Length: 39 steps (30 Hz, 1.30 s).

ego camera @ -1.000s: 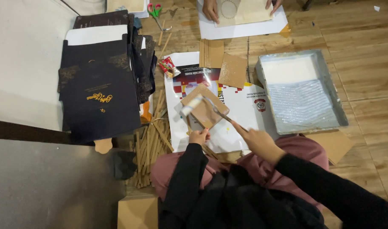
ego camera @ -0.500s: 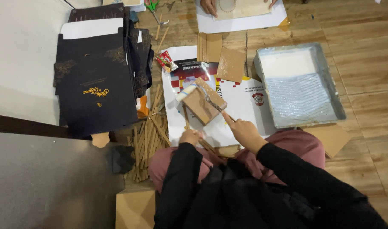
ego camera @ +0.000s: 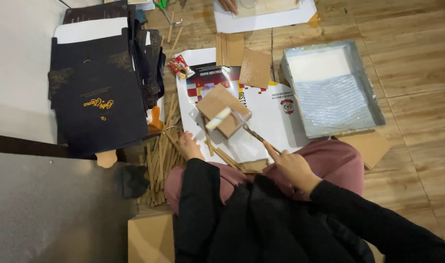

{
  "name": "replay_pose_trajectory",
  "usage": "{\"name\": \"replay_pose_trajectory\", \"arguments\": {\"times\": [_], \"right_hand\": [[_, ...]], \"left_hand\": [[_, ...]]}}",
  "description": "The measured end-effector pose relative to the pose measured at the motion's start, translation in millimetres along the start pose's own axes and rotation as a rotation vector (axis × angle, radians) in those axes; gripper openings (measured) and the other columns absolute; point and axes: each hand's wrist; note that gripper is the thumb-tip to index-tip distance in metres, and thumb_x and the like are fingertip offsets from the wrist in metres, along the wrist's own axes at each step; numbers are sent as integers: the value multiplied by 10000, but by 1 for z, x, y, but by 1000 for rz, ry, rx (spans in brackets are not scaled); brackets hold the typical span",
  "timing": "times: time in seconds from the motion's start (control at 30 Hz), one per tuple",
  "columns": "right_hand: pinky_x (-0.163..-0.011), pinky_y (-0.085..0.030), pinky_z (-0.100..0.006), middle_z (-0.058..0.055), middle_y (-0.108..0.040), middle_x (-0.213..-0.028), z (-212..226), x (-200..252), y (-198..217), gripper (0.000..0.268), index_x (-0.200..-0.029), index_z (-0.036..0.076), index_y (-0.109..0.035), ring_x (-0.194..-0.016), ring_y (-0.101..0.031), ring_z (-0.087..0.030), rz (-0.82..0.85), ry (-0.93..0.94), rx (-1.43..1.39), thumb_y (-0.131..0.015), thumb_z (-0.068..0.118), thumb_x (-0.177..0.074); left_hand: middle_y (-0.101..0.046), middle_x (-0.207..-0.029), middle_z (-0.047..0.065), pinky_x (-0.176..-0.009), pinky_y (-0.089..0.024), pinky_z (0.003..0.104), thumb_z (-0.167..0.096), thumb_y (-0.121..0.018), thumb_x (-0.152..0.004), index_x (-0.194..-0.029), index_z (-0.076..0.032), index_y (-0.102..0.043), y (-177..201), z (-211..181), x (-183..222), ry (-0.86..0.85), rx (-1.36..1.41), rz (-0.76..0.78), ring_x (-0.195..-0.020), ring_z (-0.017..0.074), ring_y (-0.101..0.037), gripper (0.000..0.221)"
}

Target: Applying white adhesive to small cardboard pieces using a hand roller on a production floor.

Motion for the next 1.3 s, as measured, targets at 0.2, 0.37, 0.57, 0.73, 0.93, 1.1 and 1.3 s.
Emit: {"name": "replay_pose_trajectory", "arguments": {"times": [0.2, 0.37, 0.57, 0.73, 0.93, 1.1, 1.3], "right_hand": [[-520, -545, -319, -77, -599, -730, -10, 34, 10, 858, -1434, 211, -102, -594, -671, -218, 96, -10, -60, -548, 60, -717], [-667, -558, -384, -54, -606, -804, -39, 70, 26, 929, -1428, 356, -24, -749, -664, -273, 391, -161, -214, -605, 430, -706], [-621, -552, -415, -94, -631, -741, -68, 40, -1, 621, -1415, 327, -133, -708, -668, -317, 232, -187, -242, -390, 215, -862], [-581, -566, -353, -75, -636, -752, -64, -4, 9, 735, -1419, 269, -151, -667, -681, -258, 149, -58, -117, -475, 80, -787], [-525, -549, -337, -90, -644, -694, -47, -89, 17, 706, -1417, 249, -208, -626, -675, -243, 14, -41, -146, -489, 58, -799], [-510, -543, -336, -89, -630, -656, -48, -96, 6, 714, -1426, 241, -192, -578, -661, -233, -18, -22, -146, -466, 55, -794], [-539, -557, -349, -117, -641, -716, -65, 7, 14, 732, -1426, 245, -150, -622, -681, -250, 110, -33, -93, -459, 56, -789]], "left_hand": [[-503, -1192, 65, -987, -290, 529, -351, -448, -921, -1184, -139, -489, 7, 0, -1, 37, 124, -4, -1145, 308, -469, 340], [-581, -1000, 19, -720, -434, 337, -285, -548, -829, -1126, -148, -548, -16, 33, -20, -43, -93, 52, -852, 194, -575, 327], [-669, -854, -37, -745, -488, 321, -447, -624, -745, -883, -223, -646, -30, 62, -19, -215, -912, 284, -883, 188, -624, 264], [-675, -880, 8, -785, -482, 335, -441, -640, -719, -882, -208, -663, -28, 40, 5, -188, -1022, 379, -936, 241, -617, 285], [-683, -800, -34, -713, -492, 285, -430, -653, -721, -842, -227, -668, -33, 46, -4, -144, -1026, 386, -853, 187, -639, 237], [-682, -796, -23, -730, -487, 294, -423, -663, -711, -846, -218, -670, -30, 40, -1, -131, -999, 394, -860, 189, -635, 245], [-683, -817, -14, -766, -475, 308, -376, -667, -707, -852, -213, -665, -31, 40, -3, -85, -951, 422, -895, 204, -623, 217]]}}
Point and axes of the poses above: each hand's wrist, its own x-axis away from the middle knuckle, its own y-axis out of the back of the hand, z = x × y
